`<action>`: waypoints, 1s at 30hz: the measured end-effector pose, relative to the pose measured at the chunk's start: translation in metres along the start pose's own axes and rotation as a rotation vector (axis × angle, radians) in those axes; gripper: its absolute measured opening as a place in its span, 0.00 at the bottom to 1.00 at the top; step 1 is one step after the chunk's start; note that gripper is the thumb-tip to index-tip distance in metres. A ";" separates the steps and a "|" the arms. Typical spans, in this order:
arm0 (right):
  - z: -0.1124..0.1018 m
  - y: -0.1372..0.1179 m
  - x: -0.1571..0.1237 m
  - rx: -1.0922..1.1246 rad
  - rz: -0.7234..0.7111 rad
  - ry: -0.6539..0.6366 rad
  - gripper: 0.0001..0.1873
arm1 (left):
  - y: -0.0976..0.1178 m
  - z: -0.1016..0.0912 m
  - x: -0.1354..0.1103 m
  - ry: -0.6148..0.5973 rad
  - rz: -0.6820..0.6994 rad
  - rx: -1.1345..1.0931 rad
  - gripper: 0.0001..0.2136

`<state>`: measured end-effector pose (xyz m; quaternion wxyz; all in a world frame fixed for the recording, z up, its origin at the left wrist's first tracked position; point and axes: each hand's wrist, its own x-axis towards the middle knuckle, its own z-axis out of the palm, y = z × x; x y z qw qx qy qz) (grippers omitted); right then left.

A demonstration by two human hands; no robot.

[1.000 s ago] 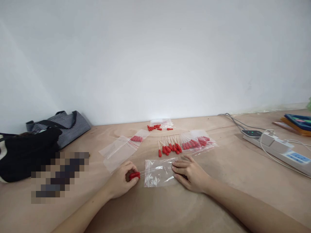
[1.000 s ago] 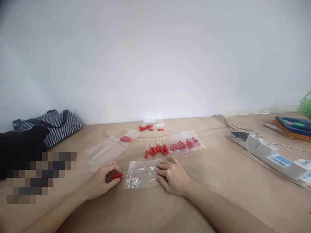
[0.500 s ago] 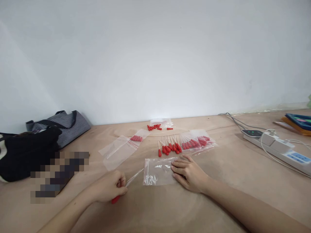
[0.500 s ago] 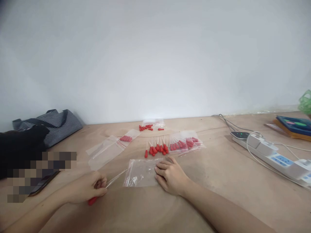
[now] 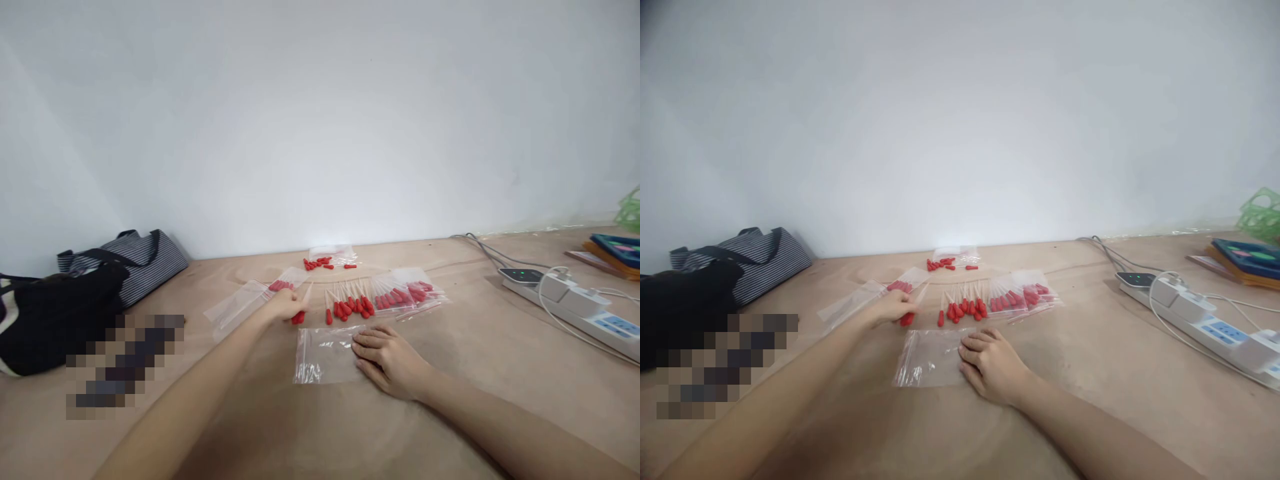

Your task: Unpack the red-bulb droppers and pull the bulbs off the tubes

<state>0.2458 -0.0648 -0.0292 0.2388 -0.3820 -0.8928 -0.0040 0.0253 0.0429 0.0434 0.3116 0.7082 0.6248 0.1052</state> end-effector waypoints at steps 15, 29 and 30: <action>-0.002 -0.002 0.002 -0.034 0.005 -0.019 0.12 | 0.013 0.039 0.025 0.220 0.257 0.162 0.31; 0.000 -0.001 0.002 -0.036 0.005 -0.018 0.12 | 0.008 0.054 0.014 0.205 0.490 0.219 0.22; 0.000 -0.001 0.002 -0.034 0.006 -0.019 0.12 | 0.007 0.053 0.013 0.225 0.489 0.219 0.21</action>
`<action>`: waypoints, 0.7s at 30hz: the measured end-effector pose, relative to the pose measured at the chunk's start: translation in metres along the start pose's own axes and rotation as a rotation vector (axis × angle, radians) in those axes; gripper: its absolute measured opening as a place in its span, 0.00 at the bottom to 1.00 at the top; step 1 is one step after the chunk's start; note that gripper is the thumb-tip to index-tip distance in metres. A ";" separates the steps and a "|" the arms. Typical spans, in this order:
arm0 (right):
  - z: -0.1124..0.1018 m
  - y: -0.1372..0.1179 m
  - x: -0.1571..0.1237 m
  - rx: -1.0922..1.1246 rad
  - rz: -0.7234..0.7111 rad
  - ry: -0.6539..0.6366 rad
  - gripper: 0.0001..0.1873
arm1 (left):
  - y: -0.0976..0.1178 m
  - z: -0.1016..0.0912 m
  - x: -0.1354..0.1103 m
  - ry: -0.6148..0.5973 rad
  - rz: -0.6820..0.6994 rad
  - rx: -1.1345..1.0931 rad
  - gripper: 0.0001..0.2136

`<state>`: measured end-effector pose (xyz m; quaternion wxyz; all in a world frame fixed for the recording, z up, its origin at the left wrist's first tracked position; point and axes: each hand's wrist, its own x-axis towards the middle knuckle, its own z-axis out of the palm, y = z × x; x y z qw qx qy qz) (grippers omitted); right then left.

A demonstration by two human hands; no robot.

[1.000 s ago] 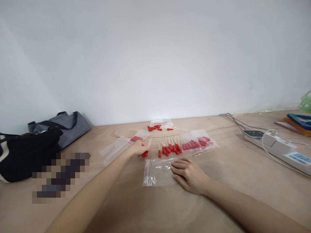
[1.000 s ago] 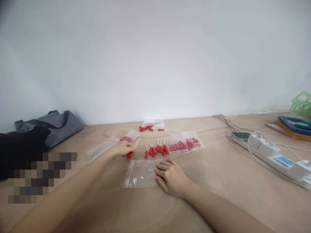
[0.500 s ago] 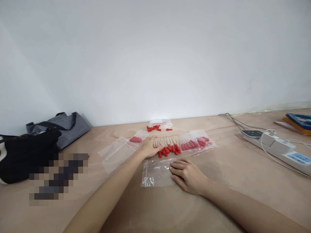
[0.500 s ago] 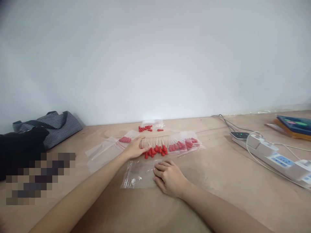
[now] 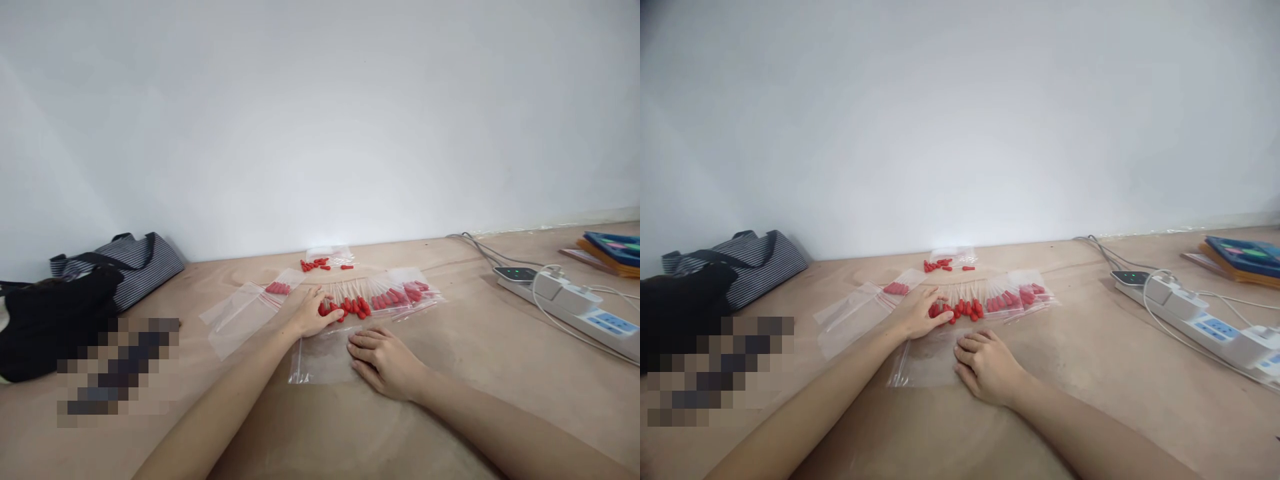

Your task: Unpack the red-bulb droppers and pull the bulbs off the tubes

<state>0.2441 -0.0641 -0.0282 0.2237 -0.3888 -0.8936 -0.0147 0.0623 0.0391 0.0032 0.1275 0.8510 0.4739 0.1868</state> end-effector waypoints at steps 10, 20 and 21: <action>0.001 0.001 0.000 -0.005 -0.001 0.009 0.12 | -0.017 -0.004 -0.007 0.120 0.037 -0.099 0.19; 0.000 0.000 0.000 0.042 -0.009 0.012 0.14 | -0.011 -0.022 -0.083 -0.142 -0.312 -0.678 0.23; -0.001 0.000 0.000 0.046 -0.007 0.012 0.14 | -0.008 -0.023 -0.087 -0.182 -0.288 -0.703 0.22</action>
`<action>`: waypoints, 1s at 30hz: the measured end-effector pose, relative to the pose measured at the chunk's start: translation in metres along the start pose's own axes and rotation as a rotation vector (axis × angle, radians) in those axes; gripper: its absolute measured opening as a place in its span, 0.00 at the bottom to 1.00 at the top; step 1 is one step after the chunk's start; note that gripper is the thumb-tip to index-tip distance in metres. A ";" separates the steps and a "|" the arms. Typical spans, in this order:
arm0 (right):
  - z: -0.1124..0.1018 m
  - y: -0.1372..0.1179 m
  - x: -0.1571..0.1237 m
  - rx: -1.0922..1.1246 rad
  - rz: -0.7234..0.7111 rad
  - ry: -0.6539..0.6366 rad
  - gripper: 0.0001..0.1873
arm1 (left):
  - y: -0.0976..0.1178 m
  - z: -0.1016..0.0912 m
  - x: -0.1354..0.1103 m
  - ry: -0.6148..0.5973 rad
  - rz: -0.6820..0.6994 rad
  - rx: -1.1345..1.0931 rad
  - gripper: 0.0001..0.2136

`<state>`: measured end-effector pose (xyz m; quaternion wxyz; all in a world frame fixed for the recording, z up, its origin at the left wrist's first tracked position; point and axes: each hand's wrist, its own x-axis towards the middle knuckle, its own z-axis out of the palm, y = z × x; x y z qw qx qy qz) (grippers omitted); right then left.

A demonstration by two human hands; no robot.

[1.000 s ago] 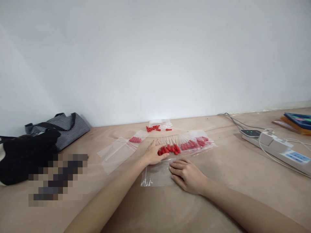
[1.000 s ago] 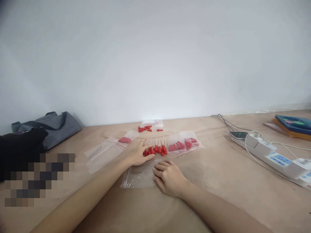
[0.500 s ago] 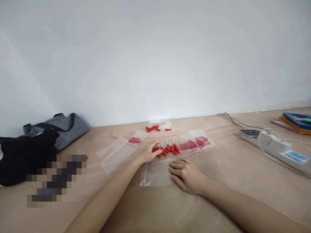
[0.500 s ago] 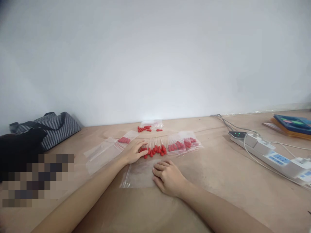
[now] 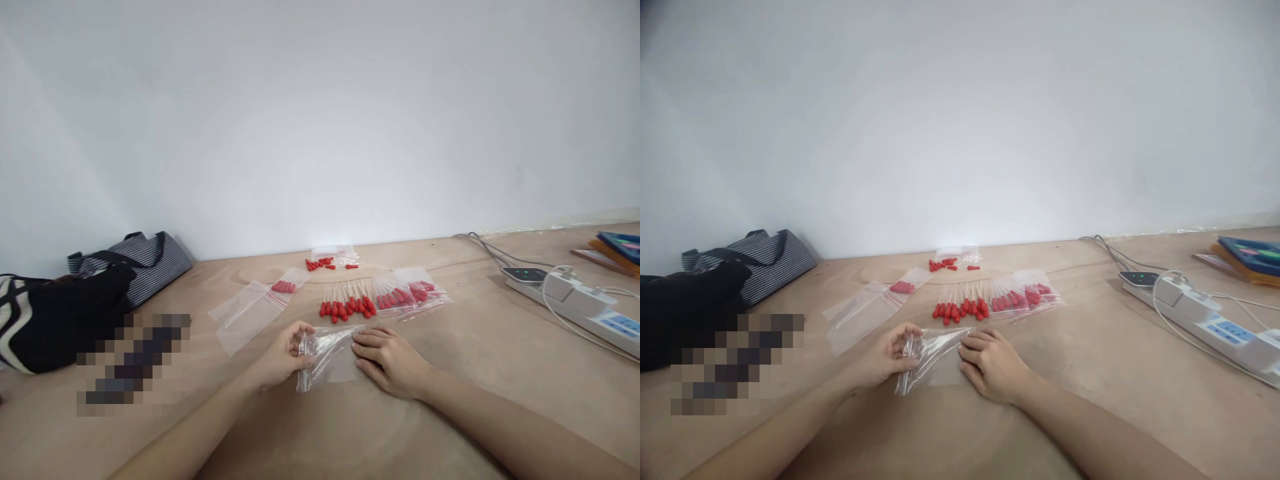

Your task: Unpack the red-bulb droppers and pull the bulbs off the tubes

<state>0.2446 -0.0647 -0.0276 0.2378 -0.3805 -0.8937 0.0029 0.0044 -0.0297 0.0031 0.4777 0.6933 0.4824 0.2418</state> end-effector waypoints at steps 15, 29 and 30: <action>-0.002 0.000 0.000 0.018 0.042 -0.050 0.15 | -0.040 -0.109 -0.002 0.870 -0.267 0.867 0.20; -0.003 -0.001 0.000 0.038 0.044 -0.070 0.16 | -0.001 -0.045 0.116 0.478 0.036 1.407 0.13; -0.003 -0.001 0.000 0.038 0.044 -0.070 0.16 | -0.001 -0.044 0.119 0.461 0.035 1.419 0.11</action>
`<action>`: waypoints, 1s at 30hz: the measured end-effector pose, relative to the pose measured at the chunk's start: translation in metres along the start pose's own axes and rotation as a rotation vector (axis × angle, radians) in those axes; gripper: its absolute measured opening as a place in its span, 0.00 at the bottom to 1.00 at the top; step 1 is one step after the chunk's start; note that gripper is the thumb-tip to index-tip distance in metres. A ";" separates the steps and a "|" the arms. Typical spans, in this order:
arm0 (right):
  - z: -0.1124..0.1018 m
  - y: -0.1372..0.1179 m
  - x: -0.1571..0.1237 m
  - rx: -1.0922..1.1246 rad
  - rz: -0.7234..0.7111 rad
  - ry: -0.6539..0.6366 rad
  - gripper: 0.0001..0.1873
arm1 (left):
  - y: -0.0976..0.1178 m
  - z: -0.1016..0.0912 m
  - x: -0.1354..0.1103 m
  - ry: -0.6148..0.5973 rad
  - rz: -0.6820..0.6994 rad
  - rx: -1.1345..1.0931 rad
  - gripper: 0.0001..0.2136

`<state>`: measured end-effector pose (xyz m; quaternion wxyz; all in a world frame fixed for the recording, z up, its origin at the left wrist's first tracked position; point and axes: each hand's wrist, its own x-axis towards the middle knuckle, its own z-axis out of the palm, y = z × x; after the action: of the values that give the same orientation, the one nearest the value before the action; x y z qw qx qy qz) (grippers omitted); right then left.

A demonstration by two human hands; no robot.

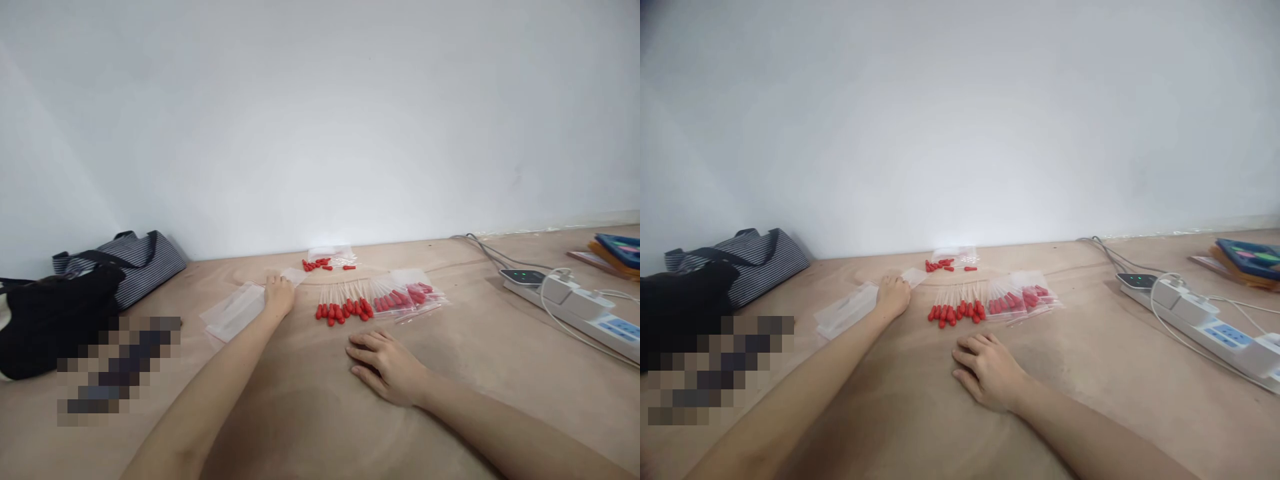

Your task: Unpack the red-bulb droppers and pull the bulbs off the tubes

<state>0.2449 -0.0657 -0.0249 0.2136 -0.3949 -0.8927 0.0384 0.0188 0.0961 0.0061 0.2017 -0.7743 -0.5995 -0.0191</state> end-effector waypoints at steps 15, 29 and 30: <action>0.000 0.000 0.000 0.052 0.007 0.087 0.15 | 0.007 -0.028 -0.006 0.063 -0.075 -0.074 0.11; 0.002 -0.012 0.010 1.339 0.558 0.135 0.37 | 0.029 -0.039 -0.133 0.553 0.300 -0.689 0.08; 0.003 -0.013 0.009 1.266 0.508 0.125 0.39 | 0.034 -0.038 -0.135 0.505 0.286 -0.739 0.08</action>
<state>0.2296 -0.0679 -0.0213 0.4390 -0.3923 -0.5639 0.5791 0.0207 -0.0480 -0.0055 0.0524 -0.8401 -0.3721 -0.3911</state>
